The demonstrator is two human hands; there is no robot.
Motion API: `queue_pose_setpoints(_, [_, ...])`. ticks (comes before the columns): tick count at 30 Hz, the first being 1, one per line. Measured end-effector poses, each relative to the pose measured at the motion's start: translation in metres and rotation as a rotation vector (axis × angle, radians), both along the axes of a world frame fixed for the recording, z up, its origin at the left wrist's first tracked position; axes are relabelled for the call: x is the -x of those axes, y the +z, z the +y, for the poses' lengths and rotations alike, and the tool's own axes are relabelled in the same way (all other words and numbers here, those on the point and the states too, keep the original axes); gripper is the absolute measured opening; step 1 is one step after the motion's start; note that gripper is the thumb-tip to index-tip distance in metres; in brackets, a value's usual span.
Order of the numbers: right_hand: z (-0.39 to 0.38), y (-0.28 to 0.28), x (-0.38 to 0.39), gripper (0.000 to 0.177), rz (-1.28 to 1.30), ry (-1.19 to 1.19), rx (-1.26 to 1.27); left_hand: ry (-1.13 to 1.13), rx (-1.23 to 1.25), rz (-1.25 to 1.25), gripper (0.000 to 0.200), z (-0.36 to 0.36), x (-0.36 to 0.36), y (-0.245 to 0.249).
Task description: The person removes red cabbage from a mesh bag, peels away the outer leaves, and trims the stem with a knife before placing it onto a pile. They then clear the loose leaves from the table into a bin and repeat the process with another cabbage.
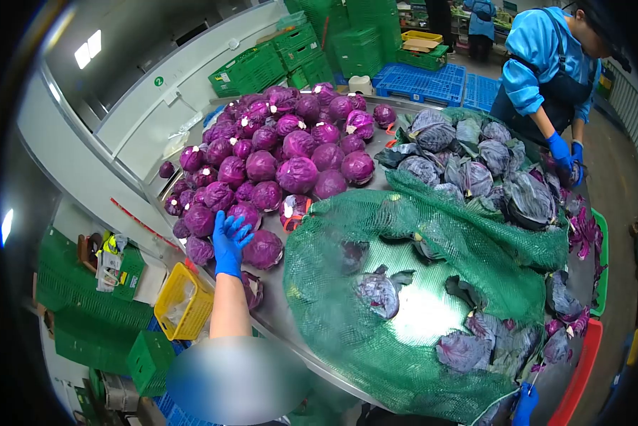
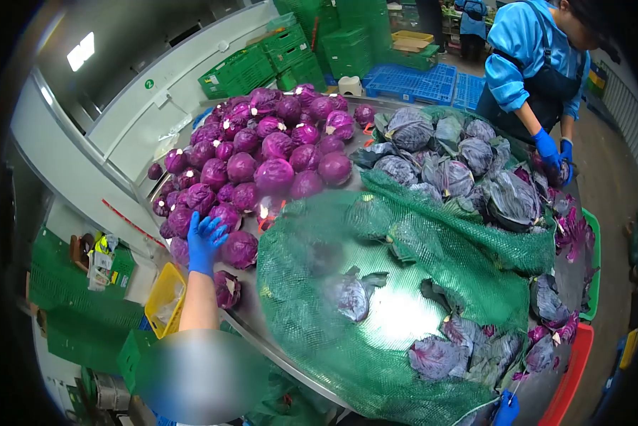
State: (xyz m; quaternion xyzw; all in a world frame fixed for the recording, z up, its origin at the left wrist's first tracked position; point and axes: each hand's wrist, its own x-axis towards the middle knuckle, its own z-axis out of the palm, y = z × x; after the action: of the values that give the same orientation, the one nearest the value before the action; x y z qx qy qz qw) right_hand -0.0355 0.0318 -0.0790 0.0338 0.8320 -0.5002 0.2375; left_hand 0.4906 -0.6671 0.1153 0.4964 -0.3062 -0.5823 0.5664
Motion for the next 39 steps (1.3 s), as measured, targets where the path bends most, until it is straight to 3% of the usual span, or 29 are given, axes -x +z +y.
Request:
queue_pose_setpoints(6, [0.008,-0.029,0.004,0.012,0.057,-0.056,0.068,0.032,-0.08,-0.342,0.077,0.019,-0.053,-0.019])
queue_pose_setpoints(8, [0.014,-0.029,0.002,0.011,0.058,-0.072,0.135,0.228,-0.076,-0.366,0.076,0.013,-0.086,-0.034])
queue_pose_setpoints(9, [0.009,-0.021,0.001,0.011,0.043,-0.046,0.104,0.205,0.096,-0.457,0.072,0.042,-0.068,-0.006])
queue_pose_setpoints(12, [0.001,-0.008,-0.003,0.01,0.024,-0.026,0.089,0.213,0.204,-0.269,0.069,0.025,-0.144,-0.047])
queue_pose_setpoints(14, [-0.001,-0.007,-0.004,0.009,0.019,-0.029,0.101,0.246,0.224,-0.309,0.068,0.047,-0.155,-0.049])
queue_pose_setpoints(17, [-0.006,0.0,-0.006,0.009,0.03,-0.025,0.112,0.544,-0.036,-0.469,0.079,0.1,-0.146,-0.032])
queue_pose_setpoints(18, [-0.01,0.006,-0.008,0.012,0.028,-0.021,0.094,0.545,-0.038,-0.468,0.079,0.111,-0.154,-0.034])
queue_pose_setpoints(20, [-0.01,0.009,-0.009,0.016,0.027,-0.013,0.073,0.464,-0.102,-0.451,0.1,0.133,-0.17,-0.037])
queue_pose_setpoints(27, [0.005,-0.026,0.01,0.014,0.112,0.06,0.057,0.563,-0.154,-0.447,0.099,0.175,-0.203,-0.06])
queue_pose_setpoints(28, [0.011,-0.034,0.011,0.013,0.138,0.07,0.1,0.558,-0.165,-0.443,0.092,0.178,-0.196,-0.058])
queue_pose_setpoints(29, [-0.002,-0.007,-0.002,0.011,0.031,0.049,0.063,0.548,-0.18,-0.442,0.085,0.18,-0.189,-0.052])
queue_pose_setpoints(30, [-0.016,0.024,-0.008,0.01,-0.073,0.015,0.018,0.526,-0.195,-0.45,0.085,0.179,-0.183,-0.046])
queue_pose_setpoints(32, [-0.017,0.006,-0.009,0.012,-0.039,-0.109,0.182,0.266,0.042,-0.466,0.057,0.17,-0.154,-0.043])
queue_pose_setpoints(33, [-0.009,0.001,-0.006,0.013,-0.141,-0.184,0.191,0.122,0.082,-0.446,0.05,0.162,-0.132,-0.041])
queue_pose_setpoints(34, [-0.012,0.019,-0.01,0.012,-0.165,-0.115,0.147,-0.024,0.124,-0.413,0.044,0.156,-0.104,-0.032])
queue_pose_setpoints(36, [-0.018,0.028,-0.01,0.01,-0.134,-0.054,0.047,-0.217,0.235,-0.405,0.042,0.178,-0.005,-0.002])
queue_pose_setpoints(39, [-0.023,0.032,-0.012,0.012,-0.144,-0.079,0.099,-0.616,0.37,-0.379,0.031,0.212,0.117,0.004])
